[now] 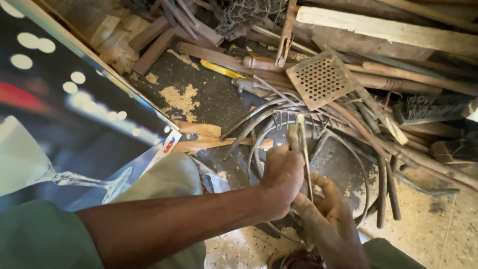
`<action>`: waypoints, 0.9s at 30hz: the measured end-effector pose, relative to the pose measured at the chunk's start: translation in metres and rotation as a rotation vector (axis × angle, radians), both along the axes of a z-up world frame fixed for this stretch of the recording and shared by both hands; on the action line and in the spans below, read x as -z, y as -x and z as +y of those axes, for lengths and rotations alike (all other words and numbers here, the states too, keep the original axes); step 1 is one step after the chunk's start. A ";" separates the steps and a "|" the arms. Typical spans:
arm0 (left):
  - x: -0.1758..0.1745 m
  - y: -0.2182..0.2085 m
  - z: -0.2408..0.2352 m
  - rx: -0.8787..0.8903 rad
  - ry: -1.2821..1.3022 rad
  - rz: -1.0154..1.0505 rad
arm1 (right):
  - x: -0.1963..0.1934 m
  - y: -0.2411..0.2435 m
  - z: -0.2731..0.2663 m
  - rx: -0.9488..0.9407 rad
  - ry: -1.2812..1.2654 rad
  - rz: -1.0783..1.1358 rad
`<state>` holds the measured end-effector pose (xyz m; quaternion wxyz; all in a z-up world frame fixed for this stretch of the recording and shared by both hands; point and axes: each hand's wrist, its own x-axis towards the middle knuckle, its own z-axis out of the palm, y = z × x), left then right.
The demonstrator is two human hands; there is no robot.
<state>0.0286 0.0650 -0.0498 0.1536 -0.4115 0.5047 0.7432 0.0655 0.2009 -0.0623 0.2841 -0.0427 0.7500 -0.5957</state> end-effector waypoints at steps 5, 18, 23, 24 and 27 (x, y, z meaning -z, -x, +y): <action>-0.024 -0.002 -0.006 0.115 -0.041 -0.001 | 0.003 0.024 0.008 0.033 0.037 -0.063; -0.032 -0.008 -0.013 0.478 0.145 0.302 | -0.001 0.087 0.025 0.400 0.170 -0.362; -0.055 -0.014 -0.016 0.581 0.159 0.449 | 0.026 0.158 0.025 0.263 0.067 -0.256; -0.058 -0.016 -0.018 0.650 0.214 0.431 | 0.029 0.173 0.022 0.222 0.067 -0.214; -0.081 -0.016 -0.029 0.759 0.117 0.283 | 0.065 0.232 0.008 0.145 0.022 0.035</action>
